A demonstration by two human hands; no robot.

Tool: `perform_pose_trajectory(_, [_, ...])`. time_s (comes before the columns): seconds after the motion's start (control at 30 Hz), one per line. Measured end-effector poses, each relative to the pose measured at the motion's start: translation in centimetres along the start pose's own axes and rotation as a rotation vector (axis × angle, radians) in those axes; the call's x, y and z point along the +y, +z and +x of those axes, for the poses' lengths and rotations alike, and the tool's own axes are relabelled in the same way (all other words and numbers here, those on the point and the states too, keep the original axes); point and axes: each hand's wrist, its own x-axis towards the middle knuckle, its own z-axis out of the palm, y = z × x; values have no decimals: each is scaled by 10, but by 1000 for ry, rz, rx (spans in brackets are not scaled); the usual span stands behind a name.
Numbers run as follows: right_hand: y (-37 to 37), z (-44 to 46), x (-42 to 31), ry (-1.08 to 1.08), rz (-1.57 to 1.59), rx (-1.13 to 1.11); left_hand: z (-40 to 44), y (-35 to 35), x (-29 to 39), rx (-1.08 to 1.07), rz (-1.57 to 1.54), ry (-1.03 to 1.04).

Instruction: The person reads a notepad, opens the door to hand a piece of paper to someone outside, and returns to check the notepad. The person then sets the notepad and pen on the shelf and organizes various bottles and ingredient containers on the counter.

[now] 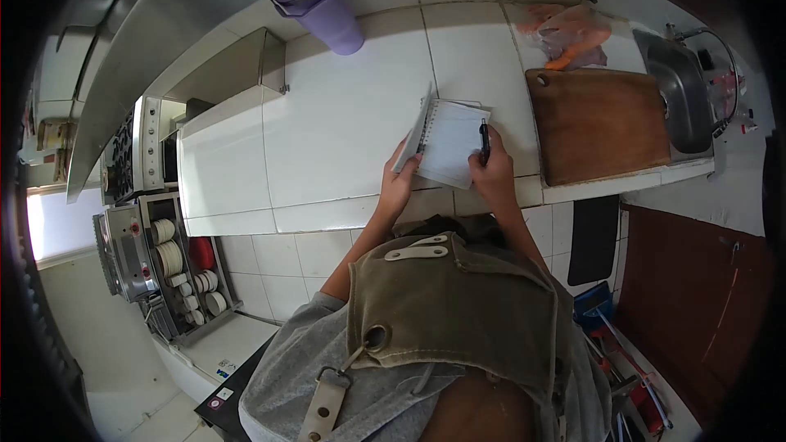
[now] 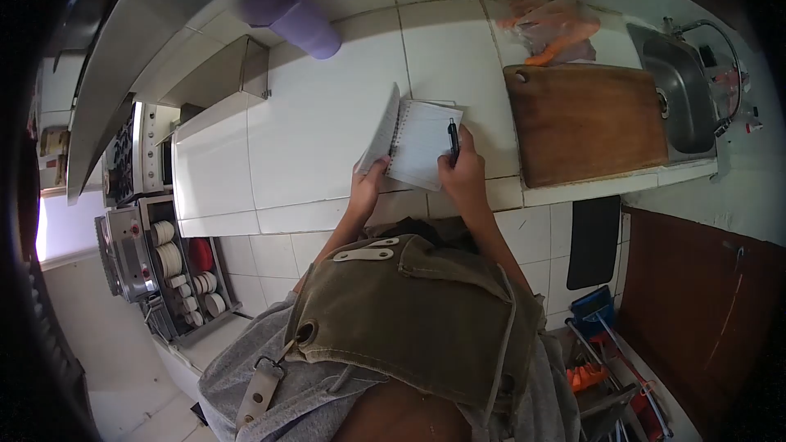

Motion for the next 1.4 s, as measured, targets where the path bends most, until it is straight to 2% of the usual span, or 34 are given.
perform_pose_trajectory(0.03, [0, 1, -1, 2, -1, 3, 2, 2, 3, -3, -1, 0])
perform_pose_trajectory(0.1, [1, 2, -3, 25, -91, -42, 4, 7, 9, -134, 166, 322])
perform_pose_trajectory(0.3, [-4, 17, 4, -87, -42, -48, 4, 10, 17, -247, 405, 312])
perform_pose_trajectory(0.43, [-7, 25, 6, -97, -33, -61, 2, 17, 11, -230, 509, 358])
perform_pose_trajectory(0.5, [-1, 30, 16, -126, -2, -41, 2, 20, 6, -190, 733, 492])
perform_pose_trajectory(0.6, [3, 36, 26, -179, 71, 10, 0, 25, 0, -169, 884, 573])
perform_pose_trajectory(0.73, [2, 40, 26, -21, 22, -18, -2, 27, 2, -182, 943, 607])
perform_pose_trajectory(0.8, [4, 42, 32, -107, -43, 50, -3, 26, 4, -198, 959, 633])
perform_pose_trajectory(0.93, [4, 39, 38, -111, -72, 98, 7, 21, 17, -232, 873, 568])
perform_pose_trajectory(1.0, [8, 37, 45, -265, -41, 231, 14, 20, 21, -264, 887, 550])
perform_pose_trajectory(1.23, [2, 32, 58, -254, -44, 105, 38, 26, 19, -264, 940, 642])
perform_pose_trajectory(1.3, [0, 32, 61, -150, 66, 40, 40, 26, 19, -266, 922, 643])
perform_pose_trajectory(1.4, [-4, 31, 51, -123, 154, 10, 42, 27, 22, -283, 976, 611])
